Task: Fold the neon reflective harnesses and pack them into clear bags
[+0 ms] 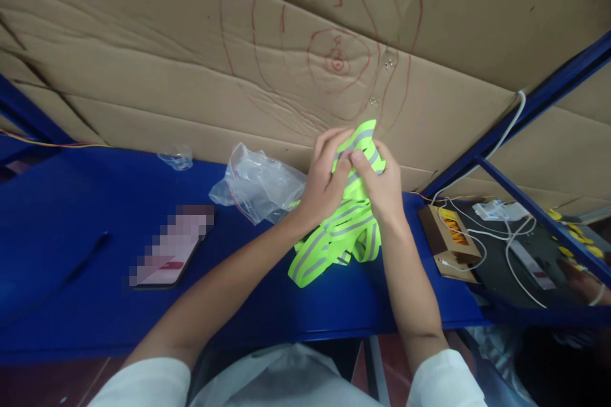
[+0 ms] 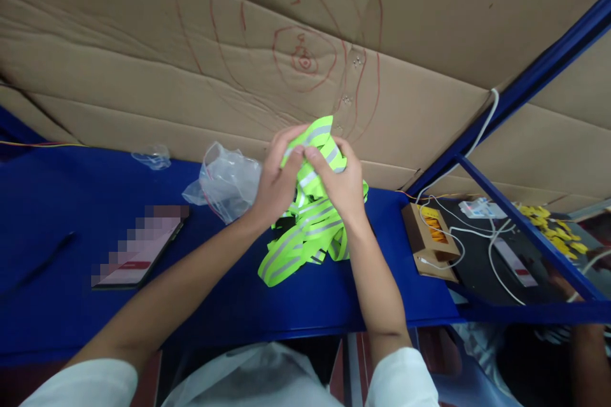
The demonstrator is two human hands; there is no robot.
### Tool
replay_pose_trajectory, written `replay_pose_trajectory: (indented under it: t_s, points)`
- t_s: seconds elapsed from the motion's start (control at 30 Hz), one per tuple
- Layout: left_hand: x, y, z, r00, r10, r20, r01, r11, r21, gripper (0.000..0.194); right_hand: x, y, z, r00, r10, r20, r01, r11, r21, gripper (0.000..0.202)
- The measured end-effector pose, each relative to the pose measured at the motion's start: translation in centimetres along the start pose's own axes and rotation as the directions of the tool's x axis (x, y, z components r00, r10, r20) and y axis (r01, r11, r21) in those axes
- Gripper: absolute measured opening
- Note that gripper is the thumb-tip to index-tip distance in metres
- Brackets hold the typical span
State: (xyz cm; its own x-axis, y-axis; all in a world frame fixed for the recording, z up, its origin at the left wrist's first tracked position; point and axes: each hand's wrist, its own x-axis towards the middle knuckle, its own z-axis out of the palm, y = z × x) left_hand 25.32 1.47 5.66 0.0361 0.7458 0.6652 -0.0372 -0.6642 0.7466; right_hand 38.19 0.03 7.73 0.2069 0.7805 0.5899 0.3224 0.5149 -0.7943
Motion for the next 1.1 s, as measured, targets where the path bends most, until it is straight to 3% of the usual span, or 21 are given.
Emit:
replay_pose_trajectory:
  t_s: [0.1, 0.17, 0.23, 0.3, 0.37, 0.43, 0.5, 0.7, 0.87, 1.0, 1.07, 1.1]
  points:
    - [0.0, -1.2, 0.5, 0.993, 0.113, -0.015, -0.113, 0.994, 0.01, 0.037, -0.1, 0.3, 0.2, 0.999, 0.026, 0.024, -0.026, 1.0, -0.004, 0.045]
    - [0.2, -1.6, 0.6, 0.999, 0.031, -0.017, -0.032, 0.991, -0.13, 0.037, -0.2, 0.3, 0.5, 0.998, 0.057, -0.03, -0.057, 0.998, -0.007, 0.044]
    - [0.4, -1.4, 0.6, 0.988, -0.152, -0.018, 0.136, 0.924, -0.359, 0.04, -0.2, 0.1, 0.6, 0.996, 0.057, -0.069, -0.059, 0.998, -0.025, 0.044]
    - [0.4, -0.9, 0.7, 0.929, -0.368, 0.034, 0.32, 0.755, -0.573, 0.049, 0.0, 0.2, 0.5, 0.994, 0.045, -0.096, -0.05, 0.998, -0.049, 0.044]
    - [0.3, -0.1, 0.9, 0.836, -0.529, 0.145, 0.474, 0.562, -0.678, 0.056, 0.4, 0.4, 0.2, 0.991, 0.065, -0.118, -0.072, 0.995, -0.062, 0.046]
    - [0.0, 0.4, 1.2, 0.743, -0.598, 0.3, 0.605, 0.409, -0.683, 0.055, 0.8, 0.7, -0.3, 0.986, 0.103, -0.134, -0.112, 0.992, -0.065, 0.048]
    - [-0.3, 0.5, 1.6, 0.699, -0.596, 0.395, 0.675, 0.366, -0.641, 0.052, 1.1, 0.9, -0.6, 0.981, 0.126, -0.15, -0.135, 0.989, -0.054, 0.048]
    - [-1.0, 0.0, 1.6, 0.809, -0.538, 0.236, 0.579, 0.662, -0.477, 0.049, 0.7, 0.6, -0.4, 0.997, 0.078, -0.029, -0.08, 0.992, -0.1, 0.05]
    - [-1.2, 1.5, 0.2, 0.833, -0.407, 0.376, 0.526, 0.794, -0.304, 0.055, 0.6, 0.0, -1.3, 0.997, 0.065, -0.05, -0.067, 0.997, -0.042, 0.044]
    - [-1.0, 2.5, -2.8, 0.802, -0.28, 0.527, 0.356, 0.933, -0.045, 0.088, 0.8, 0.0, -3.4, 0.995, 0.039, -0.094, -0.041, 0.999, -0.024, 0.041]
    - [-0.9, 2.0, -5.2, 0.839, -0.252, 0.482, 0.179, 0.965, 0.192, 0.085, 0.4, 1.0, -4.7, 0.99, 0.058, -0.125, -0.062, 0.998, -0.022, 0.04]
    - [-1.0, 1.5, -6.6, 0.867, -0.235, 0.438, 0.082, 0.937, 0.34, 0.077, -0.1, 1.9, -5.3, 0.988, 0.093, -0.127, -0.095, 0.995, -0.017, 0.04]
